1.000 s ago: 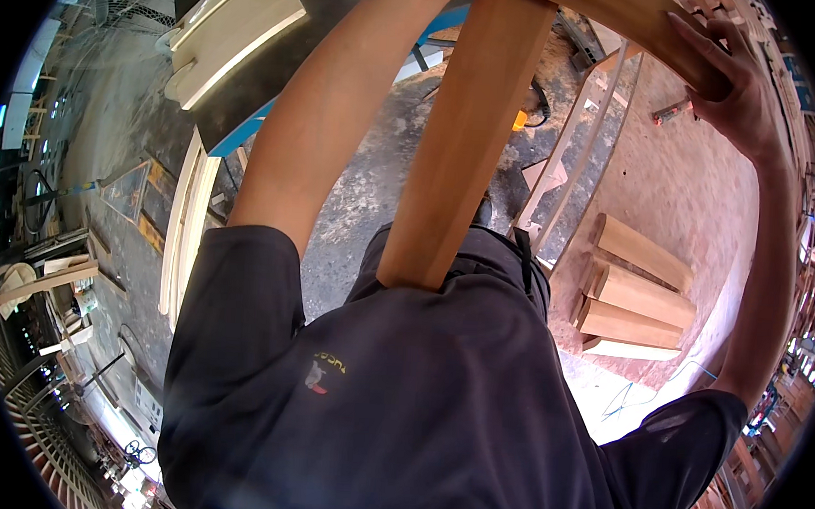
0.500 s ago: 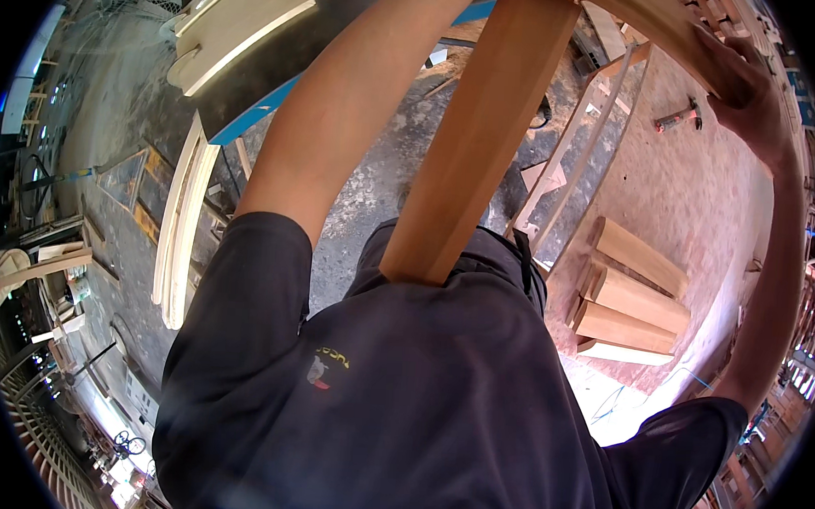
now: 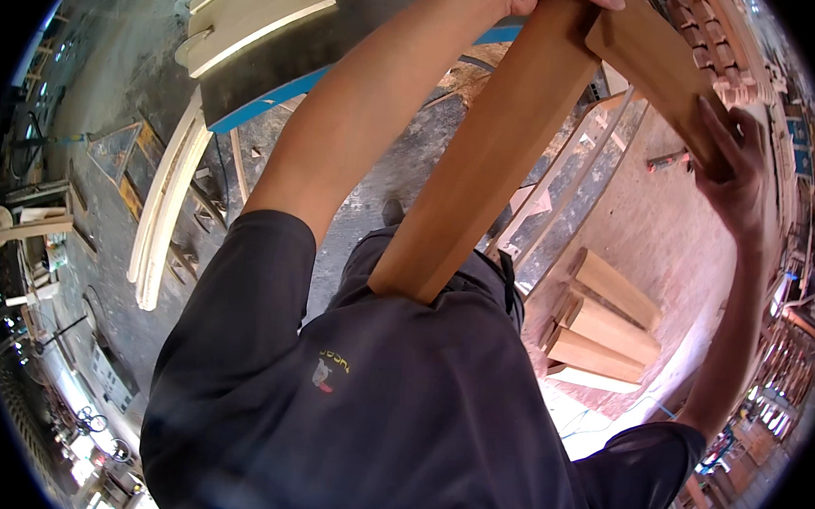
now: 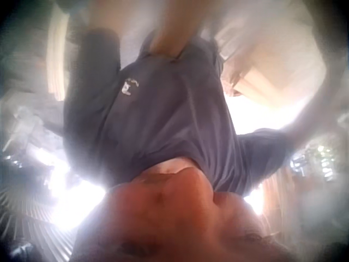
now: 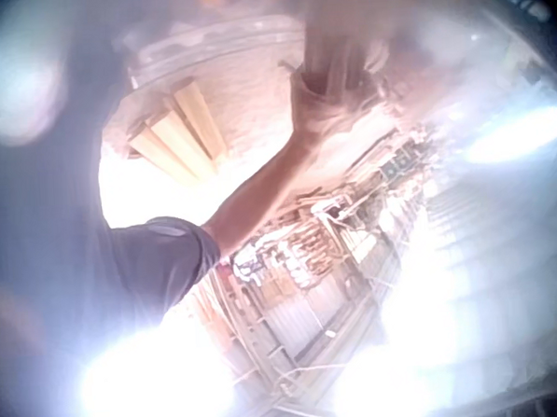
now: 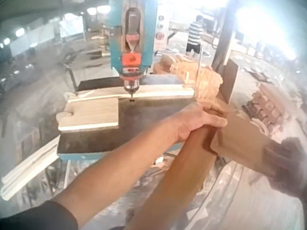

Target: The person uses a vertical spindle moulder to shape the edges of rectangular wooden planks. They feed the wood through the machine, flip it to process different sides, and inspect the finished grooves. The person stacks the processed planks on a nearby workbench.

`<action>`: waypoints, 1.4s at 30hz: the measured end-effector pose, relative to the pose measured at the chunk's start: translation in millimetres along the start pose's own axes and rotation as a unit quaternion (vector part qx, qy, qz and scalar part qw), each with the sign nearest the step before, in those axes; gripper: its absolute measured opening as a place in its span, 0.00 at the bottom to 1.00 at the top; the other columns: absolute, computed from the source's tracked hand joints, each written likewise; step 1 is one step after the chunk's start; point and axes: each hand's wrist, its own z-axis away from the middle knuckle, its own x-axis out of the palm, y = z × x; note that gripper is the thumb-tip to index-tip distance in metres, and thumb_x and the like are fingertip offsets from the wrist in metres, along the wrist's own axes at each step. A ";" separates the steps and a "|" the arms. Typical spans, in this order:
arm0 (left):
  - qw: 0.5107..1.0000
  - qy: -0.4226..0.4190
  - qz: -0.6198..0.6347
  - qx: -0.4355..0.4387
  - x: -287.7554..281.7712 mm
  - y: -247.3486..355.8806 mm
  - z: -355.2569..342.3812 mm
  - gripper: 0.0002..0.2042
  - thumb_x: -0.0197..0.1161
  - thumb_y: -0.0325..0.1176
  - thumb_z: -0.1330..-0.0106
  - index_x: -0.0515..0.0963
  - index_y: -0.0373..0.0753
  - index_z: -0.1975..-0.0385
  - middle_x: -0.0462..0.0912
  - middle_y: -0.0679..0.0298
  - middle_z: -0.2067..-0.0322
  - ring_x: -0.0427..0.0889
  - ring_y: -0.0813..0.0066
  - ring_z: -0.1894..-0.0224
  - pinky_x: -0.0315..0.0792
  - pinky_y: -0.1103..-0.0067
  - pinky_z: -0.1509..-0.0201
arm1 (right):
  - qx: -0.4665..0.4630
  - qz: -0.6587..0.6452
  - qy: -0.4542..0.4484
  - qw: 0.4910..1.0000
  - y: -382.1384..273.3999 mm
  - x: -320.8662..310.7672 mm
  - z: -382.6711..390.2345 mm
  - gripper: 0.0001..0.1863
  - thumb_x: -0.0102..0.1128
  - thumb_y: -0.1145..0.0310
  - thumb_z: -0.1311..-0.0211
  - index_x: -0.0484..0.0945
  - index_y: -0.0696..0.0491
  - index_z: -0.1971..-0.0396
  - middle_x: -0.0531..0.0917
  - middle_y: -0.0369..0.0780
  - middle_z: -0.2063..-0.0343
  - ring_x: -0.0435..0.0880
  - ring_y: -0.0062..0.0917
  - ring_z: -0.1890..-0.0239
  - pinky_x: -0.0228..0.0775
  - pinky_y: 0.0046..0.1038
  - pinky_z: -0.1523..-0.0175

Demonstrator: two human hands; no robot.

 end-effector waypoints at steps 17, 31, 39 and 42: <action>0.978 0.085 -0.188 0.033 10.2 62.9 31.9 0.18 0.78 0.31 0.42 0.84 0.36 0.52 0.86 0.64 0.56 0.83 0.77 0.52 0.77 0.77 0.42 | -0.022 0.070 0.066 0.995 -37.2 -33.2 -27.0 0.45 0.77 0.71 0.72 0.86 0.33 0.41 0.74 0.48 0.48 0.74 0.49 0.41 0.71 0.50 0.38; 0.983 0.123 -0.116 0.072 19.5 95.4 60.6 0.18 0.78 0.26 0.46 0.85 0.36 0.54 0.86 0.66 0.60 0.84 0.79 0.59 0.78 0.77 0.50 | -0.056 0.064 0.082 0.993 -53.7 -62.8 -37.9 0.48 0.83 0.66 0.68 0.82 0.33 0.35 0.75 0.47 0.47 0.75 0.45 0.43 0.70 0.49 0.38; 0.983 0.123 -0.116 0.069 18.4 94.6 62.9 0.18 0.77 0.25 0.46 0.85 0.35 0.54 0.86 0.65 0.59 0.83 0.78 0.57 0.77 0.78 0.50 | -0.055 0.082 0.091 0.991 -59.8 -65.9 -33.2 0.48 0.84 0.65 0.72 0.84 0.33 0.38 0.73 0.46 0.45 0.74 0.46 0.40 0.69 0.51 0.36; 0.983 0.123 -0.116 0.077 15.3 92.3 64.6 0.17 0.76 0.25 0.46 0.84 0.35 0.54 0.86 0.66 0.59 0.83 0.78 0.57 0.77 0.78 0.51 | -0.057 0.077 0.092 0.991 -58.8 -63.5 -34.0 0.48 0.83 0.64 0.72 0.84 0.33 0.37 0.74 0.46 0.46 0.74 0.45 0.41 0.69 0.50 0.36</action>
